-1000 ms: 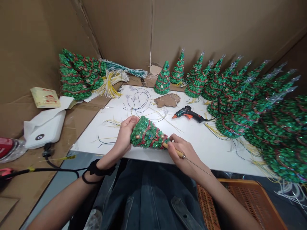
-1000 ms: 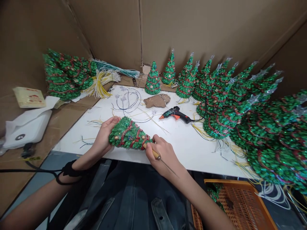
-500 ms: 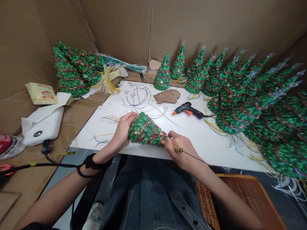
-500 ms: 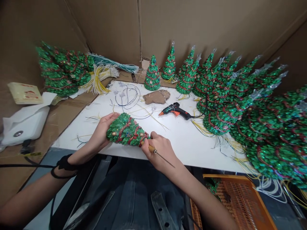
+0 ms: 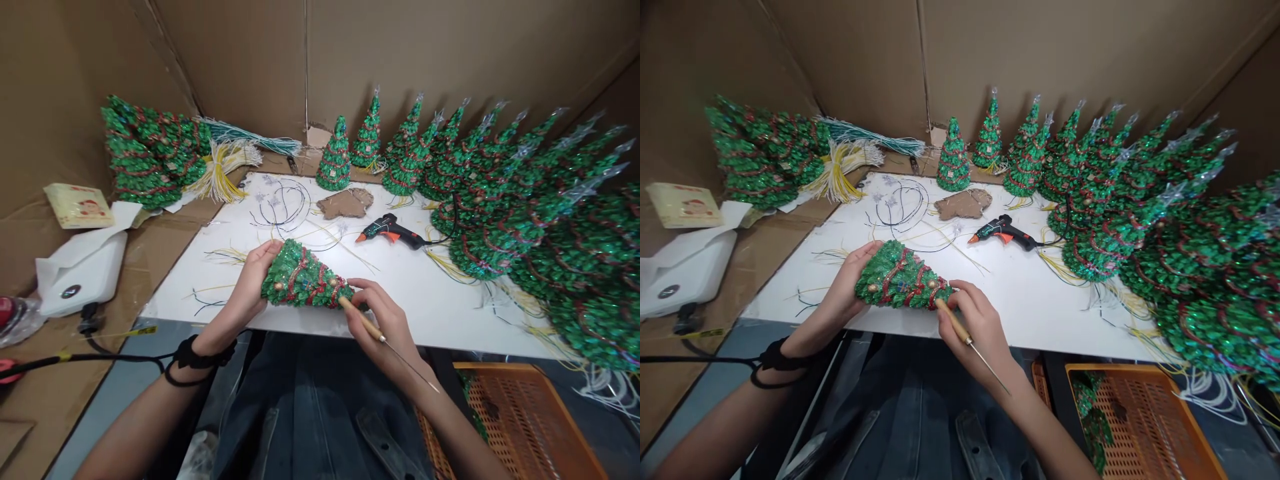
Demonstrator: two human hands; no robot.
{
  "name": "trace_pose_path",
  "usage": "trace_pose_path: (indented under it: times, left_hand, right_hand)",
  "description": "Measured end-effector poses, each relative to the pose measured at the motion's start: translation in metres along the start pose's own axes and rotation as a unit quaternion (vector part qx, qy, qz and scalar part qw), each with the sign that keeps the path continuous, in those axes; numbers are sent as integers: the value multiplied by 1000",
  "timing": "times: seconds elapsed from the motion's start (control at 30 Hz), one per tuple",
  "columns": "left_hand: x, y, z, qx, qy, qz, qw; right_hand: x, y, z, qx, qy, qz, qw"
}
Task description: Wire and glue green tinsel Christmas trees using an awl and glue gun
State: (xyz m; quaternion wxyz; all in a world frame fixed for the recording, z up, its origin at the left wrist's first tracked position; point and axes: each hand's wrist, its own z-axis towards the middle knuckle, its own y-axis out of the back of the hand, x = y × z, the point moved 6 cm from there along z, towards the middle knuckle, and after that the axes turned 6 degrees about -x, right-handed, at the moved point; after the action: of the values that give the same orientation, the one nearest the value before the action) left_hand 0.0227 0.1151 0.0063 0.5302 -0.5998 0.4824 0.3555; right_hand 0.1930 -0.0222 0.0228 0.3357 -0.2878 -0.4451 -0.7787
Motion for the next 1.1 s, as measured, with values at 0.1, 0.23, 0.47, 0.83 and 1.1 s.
trace_pose_path:
  times: [0.1, 0.23, 0.47, 0.83, 1.1]
  left_hand:
    - [1, 1, 0, -1, 1, -3, 1000]
    - [1, 1, 1, 4, -1, 1, 1000]
    - [2, 1, 1, 8, 0, 2, 1000]
    - [0, 4, -5, -29, -26, 10, 999]
    - [0, 8, -7, -40, -31, 22, 999]
  right_hand:
    - [3, -5, -1, 8, 24, -34, 999]
    - [5, -10, -1, 47, 39, -112, 992]
    - [9, -13, 5, 159, 52, -178, 970]
    - [4, -14, 10, 171, 86, -204, 960]
    - [6, -15, 16, 193, 84, -224, 952]
